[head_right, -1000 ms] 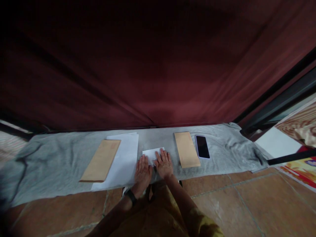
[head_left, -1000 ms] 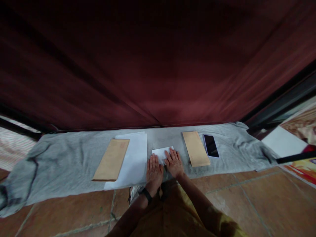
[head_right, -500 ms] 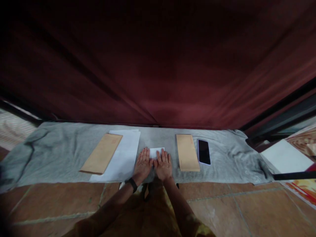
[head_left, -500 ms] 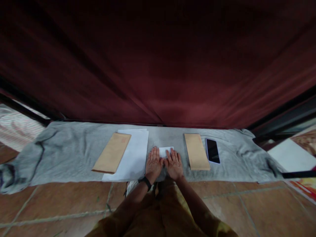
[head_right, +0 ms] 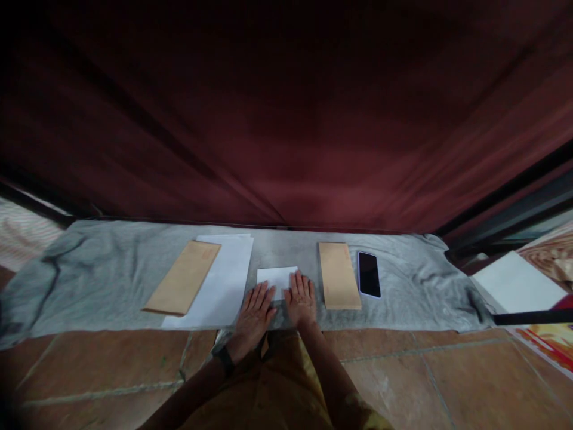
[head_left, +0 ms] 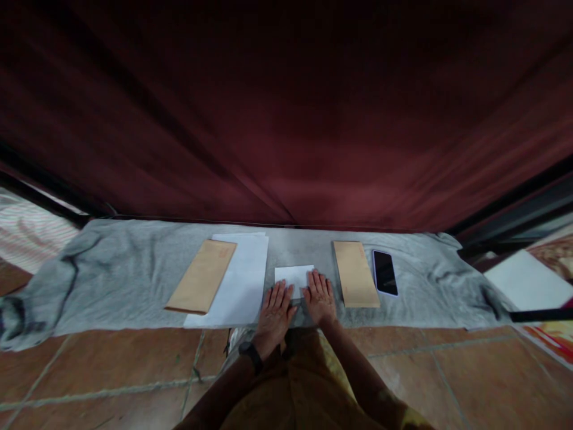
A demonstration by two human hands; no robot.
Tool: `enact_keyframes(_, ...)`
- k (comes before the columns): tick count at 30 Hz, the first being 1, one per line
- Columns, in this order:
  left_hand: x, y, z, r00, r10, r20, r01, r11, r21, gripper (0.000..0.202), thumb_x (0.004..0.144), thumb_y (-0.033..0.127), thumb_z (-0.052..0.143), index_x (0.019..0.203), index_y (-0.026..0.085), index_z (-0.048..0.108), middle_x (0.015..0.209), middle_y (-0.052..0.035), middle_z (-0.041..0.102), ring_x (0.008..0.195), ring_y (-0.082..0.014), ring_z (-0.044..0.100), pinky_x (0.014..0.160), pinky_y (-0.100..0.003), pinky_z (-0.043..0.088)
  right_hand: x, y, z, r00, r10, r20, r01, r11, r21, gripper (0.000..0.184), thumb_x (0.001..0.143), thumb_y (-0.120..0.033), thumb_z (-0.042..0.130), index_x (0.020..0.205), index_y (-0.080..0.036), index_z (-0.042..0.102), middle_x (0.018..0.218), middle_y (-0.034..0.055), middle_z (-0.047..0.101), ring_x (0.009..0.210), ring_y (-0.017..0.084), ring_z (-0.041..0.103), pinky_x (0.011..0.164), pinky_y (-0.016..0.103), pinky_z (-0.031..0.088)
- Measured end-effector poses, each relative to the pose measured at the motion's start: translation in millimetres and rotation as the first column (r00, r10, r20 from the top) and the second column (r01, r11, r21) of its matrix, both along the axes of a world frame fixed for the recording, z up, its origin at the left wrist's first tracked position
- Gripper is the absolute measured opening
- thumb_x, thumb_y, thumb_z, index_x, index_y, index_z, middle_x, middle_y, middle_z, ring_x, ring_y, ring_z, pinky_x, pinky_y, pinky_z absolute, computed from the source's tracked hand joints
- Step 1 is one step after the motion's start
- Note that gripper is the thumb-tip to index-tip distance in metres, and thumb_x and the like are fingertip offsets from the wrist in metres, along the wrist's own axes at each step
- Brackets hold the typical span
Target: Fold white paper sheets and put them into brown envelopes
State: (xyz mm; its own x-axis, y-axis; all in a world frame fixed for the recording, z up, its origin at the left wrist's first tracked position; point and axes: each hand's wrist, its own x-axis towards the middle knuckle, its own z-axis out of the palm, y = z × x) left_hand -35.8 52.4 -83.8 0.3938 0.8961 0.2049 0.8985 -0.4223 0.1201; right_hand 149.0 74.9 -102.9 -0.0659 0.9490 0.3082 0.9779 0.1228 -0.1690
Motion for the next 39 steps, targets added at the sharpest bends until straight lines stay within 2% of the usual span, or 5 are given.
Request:
enact_keyframes(4,-6,-6,9.5,0.995,-0.101,-0.015,0.101,0.995,-0.019,0.064,0.095,0.047,0.052,0.154,0.032,0.033,0.164,-0.0087,0.029,0.151,-0.0306,0.026,0.120,-0.055,0.028,1,-1,2.4,1.000,0.002,-0.012,-0.002,1.000,-0.001,0.056,0.104,-0.034,0.035,0.157,-0.016,0.030,0.156,0.0120,0.041,0.144,0.028,0.037,0.118,0.048,0.025)
enact_keyframes(14,-6,-19,7.5,0.991,-0.124,-0.042,0.122,0.991,-0.064,0.076,0.092,0.053,0.055,0.155,0.018,0.030,0.164,-0.0186,0.025,0.152,-0.0323,0.022,0.121,-0.055,0.024,7,-7,9.1,0.999,-0.030,-0.044,0.031,0.999,0.017,0.055,0.104,-0.028,0.030,0.157,-0.012,0.028,0.157,0.0153,0.039,0.145,0.028,0.035,0.117,0.049,0.029)
enact_keyframes(22,-4,-17,9.7,0.981,-0.180,-0.066,0.168,0.974,-0.151,0.074,0.092,0.040,0.055,0.152,0.006,0.030,0.163,-0.0242,0.019,0.153,-0.0315,0.012,0.124,-0.054,0.019,-25,-33,17.7,0.945,0.320,-0.060,-0.324,0.944,-0.067,0.052,0.105,-0.030,0.030,0.154,-0.015,0.036,0.156,0.0115,0.042,0.146,0.022,0.035,0.120,0.044,0.028)
enact_keyframes(29,-3,-14,9.0,0.977,-0.203,-0.070,0.184,0.958,-0.221,0.083,0.089,0.038,0.060,0.156,0.010,0.021,0.165,-0.0213,0.015,0.153,-0.0301,0.006,0.124,-0.054,0.018,-3,-47,9.3,0.961,0.276,0.008,-0.275,0.959,-0.065,0.056,0.105,-0.034,0.032,0.156,-0.012,0.030,0.157,0.0151,0.039,0.145,0.026,0.037,0.119,0.046,0.028)
enact_keyframes(39,-7,-16,1.7,0.972,-0.221,-0.079,0.203,0.961,-0.188,0.088,0.088,0.037,0.063,0.157,0.009,0.016,0.165,-0.0225,0.011,0.153,-0.0300,0.007,0.124,-0.052,0.020,19,-60,8.3,0.978,0.204,0.039,-0.203,0.978,-0.041,0.060,0.106,-0.040,0.031,0.158,-0.012,0.025,0.157,0.0156,0.040,0.143,0.027,0.039,0.118,0.046,0.027)
